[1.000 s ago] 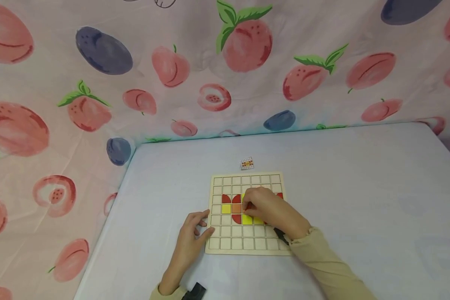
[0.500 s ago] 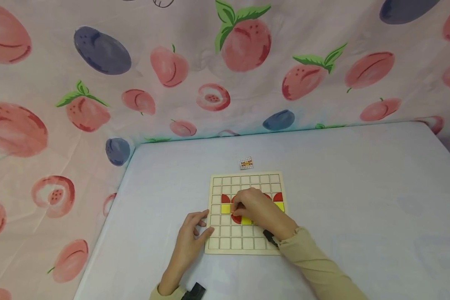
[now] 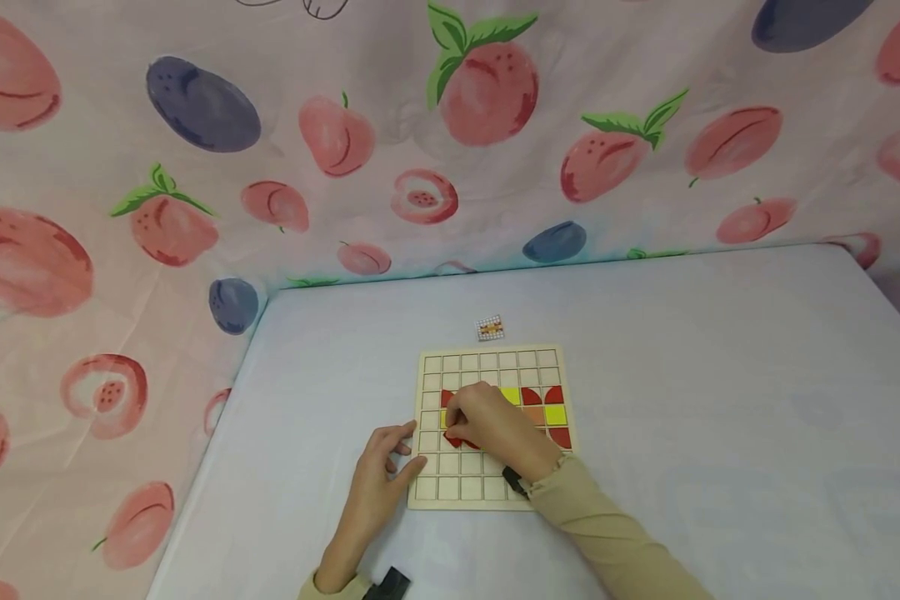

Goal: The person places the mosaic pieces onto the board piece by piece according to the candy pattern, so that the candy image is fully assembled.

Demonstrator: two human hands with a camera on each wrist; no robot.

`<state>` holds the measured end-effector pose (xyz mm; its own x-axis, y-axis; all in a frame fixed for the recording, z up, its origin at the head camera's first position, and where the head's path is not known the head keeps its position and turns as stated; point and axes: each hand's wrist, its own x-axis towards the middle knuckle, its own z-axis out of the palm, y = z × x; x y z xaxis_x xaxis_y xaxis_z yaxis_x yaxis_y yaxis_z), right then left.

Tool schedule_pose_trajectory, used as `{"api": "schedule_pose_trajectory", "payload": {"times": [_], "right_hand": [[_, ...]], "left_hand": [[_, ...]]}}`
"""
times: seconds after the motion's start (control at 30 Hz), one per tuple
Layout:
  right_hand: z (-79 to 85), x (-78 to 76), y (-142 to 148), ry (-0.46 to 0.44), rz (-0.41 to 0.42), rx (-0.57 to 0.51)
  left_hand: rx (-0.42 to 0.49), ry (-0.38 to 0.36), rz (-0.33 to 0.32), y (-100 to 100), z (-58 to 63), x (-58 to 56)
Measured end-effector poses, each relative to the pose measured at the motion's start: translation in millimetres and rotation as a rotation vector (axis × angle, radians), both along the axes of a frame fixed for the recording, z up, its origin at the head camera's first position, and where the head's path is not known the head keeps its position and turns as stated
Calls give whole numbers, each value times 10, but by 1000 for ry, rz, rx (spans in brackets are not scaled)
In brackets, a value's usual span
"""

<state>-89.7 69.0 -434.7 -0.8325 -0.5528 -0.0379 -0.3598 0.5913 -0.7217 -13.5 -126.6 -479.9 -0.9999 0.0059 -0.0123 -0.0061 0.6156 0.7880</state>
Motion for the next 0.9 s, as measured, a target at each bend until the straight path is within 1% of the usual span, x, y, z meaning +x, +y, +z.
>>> {"api": "schedule_pose_trajectory", "payload": {"times": [0.13, 0.3, 0.47, 0.7, 0.9], "right_hand": [[-26, -4, -48, -17, -3, -2], [-50, 7, -96, 9, -41, 3], [-58, 29, -109, 13, -109, 42], [-31, 49, -120, 15, -139, 105], [-30, 76, -167, -4, -151, 69]], "left_hand": [[2, 7, -6, -3, -2, 3], [0, 14, -9, -6, -3, 2], [3, 9, -8, -3, 0, -4], [3, 5, -6, -4, -1, -4], [1, 8, -7, -4, -2, -3]]}}
